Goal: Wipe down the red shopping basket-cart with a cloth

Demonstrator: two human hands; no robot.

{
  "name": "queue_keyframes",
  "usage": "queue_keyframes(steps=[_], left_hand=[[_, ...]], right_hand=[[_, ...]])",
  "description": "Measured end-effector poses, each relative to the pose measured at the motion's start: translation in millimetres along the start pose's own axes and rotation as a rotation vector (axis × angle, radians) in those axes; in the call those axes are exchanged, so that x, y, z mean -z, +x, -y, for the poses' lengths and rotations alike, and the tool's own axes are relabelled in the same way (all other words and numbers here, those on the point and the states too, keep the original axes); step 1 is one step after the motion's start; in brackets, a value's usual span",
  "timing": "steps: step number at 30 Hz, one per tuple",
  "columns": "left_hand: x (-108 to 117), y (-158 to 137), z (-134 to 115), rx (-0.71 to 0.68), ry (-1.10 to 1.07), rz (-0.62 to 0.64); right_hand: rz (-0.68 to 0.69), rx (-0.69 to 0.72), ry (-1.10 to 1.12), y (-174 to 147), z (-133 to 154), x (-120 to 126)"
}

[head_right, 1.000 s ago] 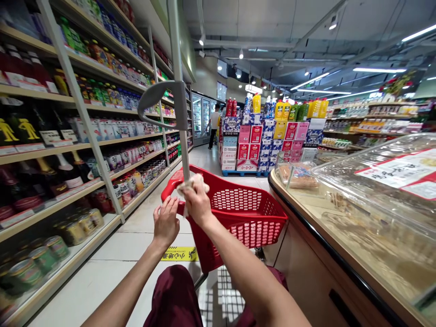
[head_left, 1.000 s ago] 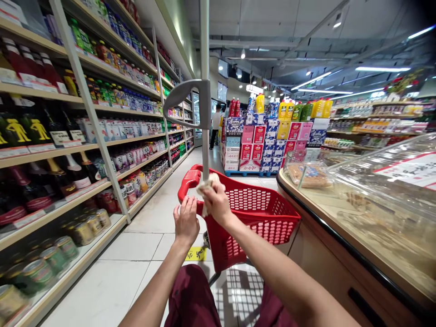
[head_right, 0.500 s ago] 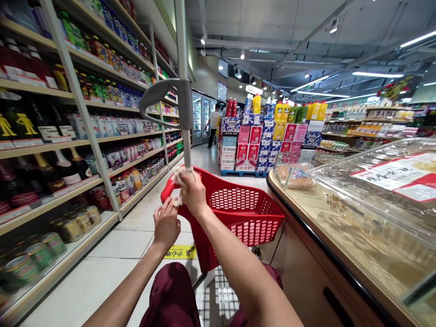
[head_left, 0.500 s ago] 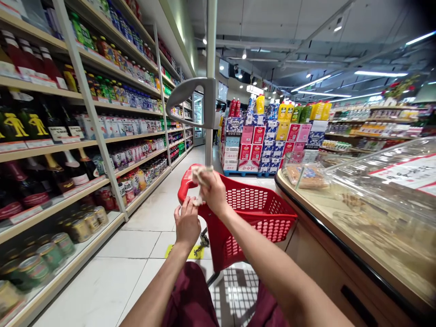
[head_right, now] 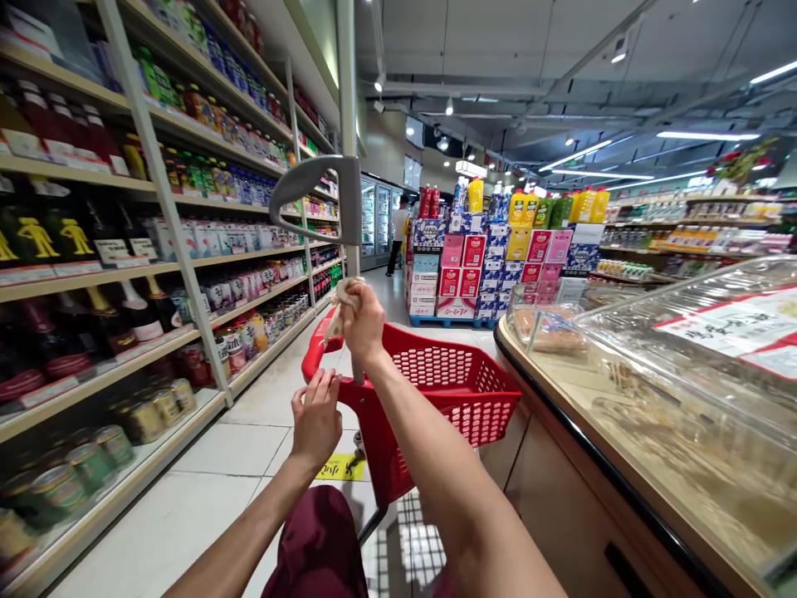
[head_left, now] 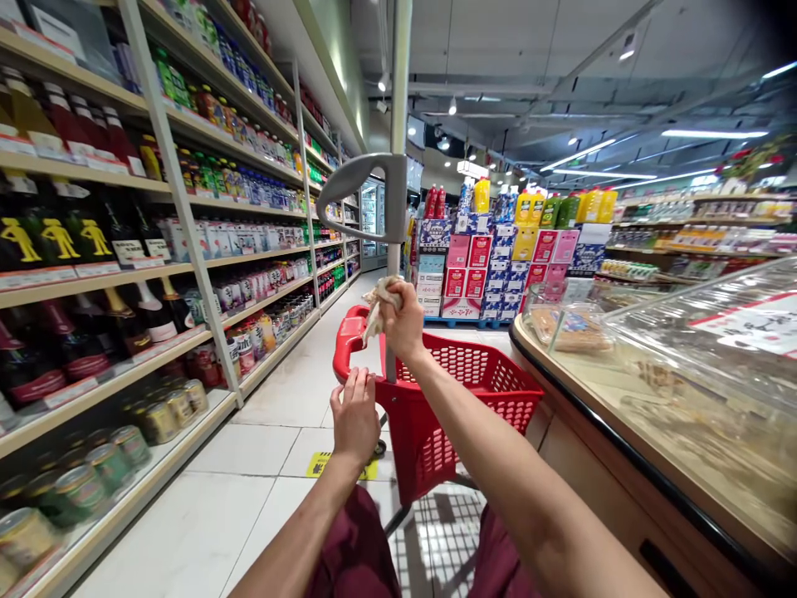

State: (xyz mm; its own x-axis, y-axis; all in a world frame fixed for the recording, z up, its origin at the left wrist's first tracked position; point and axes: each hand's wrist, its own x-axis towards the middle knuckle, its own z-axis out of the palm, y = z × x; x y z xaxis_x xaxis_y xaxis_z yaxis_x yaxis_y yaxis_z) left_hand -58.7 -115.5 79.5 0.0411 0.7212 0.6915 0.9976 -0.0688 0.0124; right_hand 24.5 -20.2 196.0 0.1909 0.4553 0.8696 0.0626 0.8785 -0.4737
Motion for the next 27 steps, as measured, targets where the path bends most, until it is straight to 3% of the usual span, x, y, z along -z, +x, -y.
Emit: queue_keyframes(steps=[6,12,15,18,21,23,27], left_hand=[[17.1,-4.8,-19.6,-0.046,-0.102,-0.03],[22.4,33.8,4.8,0.017,-0.353,0.029],[16.2,41.7,0.2,-0.069,-0.398,0.159],[12.4,32.9,-31.2,-0.133,-0.459,0.168],[12.0,30.4,-62.6,-0.267,-0.526,0.173],[10.2,40.4,-68.1,-0.323,-0.552,0.171],[-1.9,71.4,-46.3,-0.004,-0.411,0.1]], right_hand=[[0.042,-0.019,0.064,-0.8,1.6,29.8],[0.08,-0.115,0.118,5.8,5.4,72.5],[-0.001,-0.108,0.0,-5.1,8.9,106.4],[-0.06,-0.096,-0.27,-37.6,12.0,142.9],[0.117,-0.161,-0.411,-71.6,11.6,172.7],[0.258,-0.25,-0.447,-82.0,7.2,191.3],[0.312,-0.321,-0.577,-75.6,-4.3,229.8]])
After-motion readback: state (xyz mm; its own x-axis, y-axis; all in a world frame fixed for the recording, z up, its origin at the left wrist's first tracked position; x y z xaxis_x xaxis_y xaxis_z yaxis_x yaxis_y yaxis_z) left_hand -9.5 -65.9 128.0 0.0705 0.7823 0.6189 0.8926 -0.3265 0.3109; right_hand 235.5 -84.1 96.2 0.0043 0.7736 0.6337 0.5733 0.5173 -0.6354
